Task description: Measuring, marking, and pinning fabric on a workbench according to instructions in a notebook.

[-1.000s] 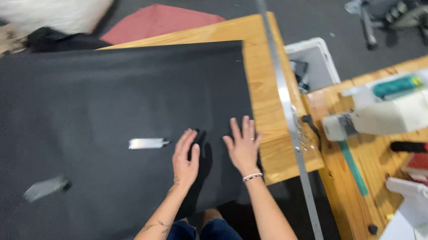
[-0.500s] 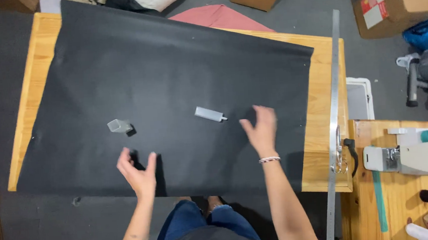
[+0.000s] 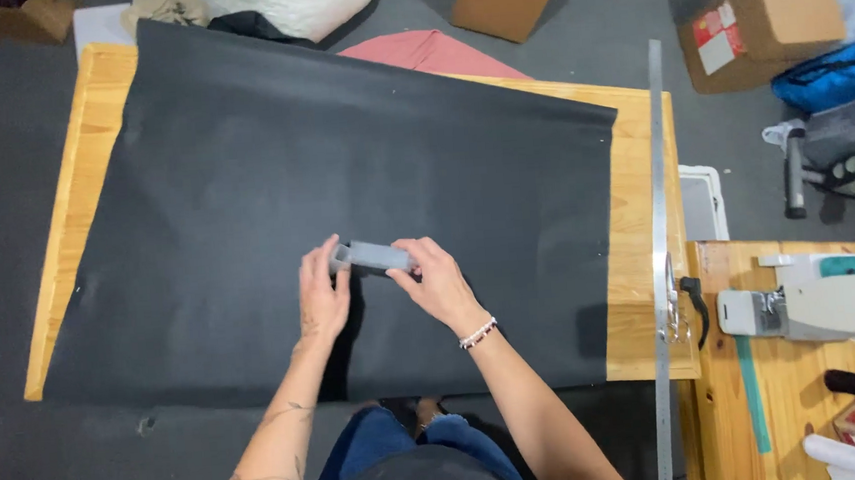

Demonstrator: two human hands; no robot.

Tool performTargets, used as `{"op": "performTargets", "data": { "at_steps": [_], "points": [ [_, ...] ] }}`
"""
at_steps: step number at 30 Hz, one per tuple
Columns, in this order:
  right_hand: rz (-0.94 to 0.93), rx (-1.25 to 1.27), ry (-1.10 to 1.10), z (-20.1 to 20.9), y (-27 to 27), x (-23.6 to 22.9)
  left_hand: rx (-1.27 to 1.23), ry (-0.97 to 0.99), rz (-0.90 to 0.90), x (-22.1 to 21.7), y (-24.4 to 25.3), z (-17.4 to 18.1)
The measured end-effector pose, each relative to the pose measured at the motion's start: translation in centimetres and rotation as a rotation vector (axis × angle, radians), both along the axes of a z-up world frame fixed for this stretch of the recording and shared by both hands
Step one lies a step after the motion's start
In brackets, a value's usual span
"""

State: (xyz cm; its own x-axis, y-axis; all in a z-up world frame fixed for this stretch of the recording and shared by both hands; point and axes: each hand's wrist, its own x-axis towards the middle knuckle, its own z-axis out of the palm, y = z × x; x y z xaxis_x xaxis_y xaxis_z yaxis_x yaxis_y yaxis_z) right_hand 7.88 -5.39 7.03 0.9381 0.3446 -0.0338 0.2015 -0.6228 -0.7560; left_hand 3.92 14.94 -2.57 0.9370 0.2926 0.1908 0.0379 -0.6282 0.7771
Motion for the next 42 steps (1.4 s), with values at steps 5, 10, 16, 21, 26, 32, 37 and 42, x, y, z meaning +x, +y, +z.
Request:
{"op": "performTargets", "data": {
  "at_steps": [5,10,16,21,26,32,37,42],
  "points": [
    [0.022,-0.005,0.192,7.4,-3.1,-0.7,0.06,0.181,-0.227,-0.4,-4.1,-0.1],
    [-0.085,-0.086,0.29,8.3,-6.3,-1.2,0.023,0.244,-0.331,-0.2,-7.4,0.5],
    [-0.118,-0.161,0.349,9.2,-9.6,-1.9,0.036,0.286,-0.467,-0.9,-10.8,1.5],
    [-0.187,-0.118,0.423,9.8,-11.7,-2.4,-0.024,0.254,-0.479,-1.0,-12.8,2.0],
    [-0.259,-0.08,0.501,10.5,-14.4,-2.9,-0.219,0.361,-0.488,-1.6,-14.7,5.6],
    [-0.165,-0.203,0.502,4.2,-17.5,-4.1,-0.232,0.132,-0.632,-1.6,-19.3,8.9],
    [-0.417,-0.288,0.538,1.7,-23.4,-5.8,-0.253,0.236,-0.582,-1.6,-19.9,10.7],
    [-0.924,-0.475,0.388,-7.7,-33.4,-7.3,0.178,0.502,-0.225,-4.3,-16.2,6.0]
  ]
}}
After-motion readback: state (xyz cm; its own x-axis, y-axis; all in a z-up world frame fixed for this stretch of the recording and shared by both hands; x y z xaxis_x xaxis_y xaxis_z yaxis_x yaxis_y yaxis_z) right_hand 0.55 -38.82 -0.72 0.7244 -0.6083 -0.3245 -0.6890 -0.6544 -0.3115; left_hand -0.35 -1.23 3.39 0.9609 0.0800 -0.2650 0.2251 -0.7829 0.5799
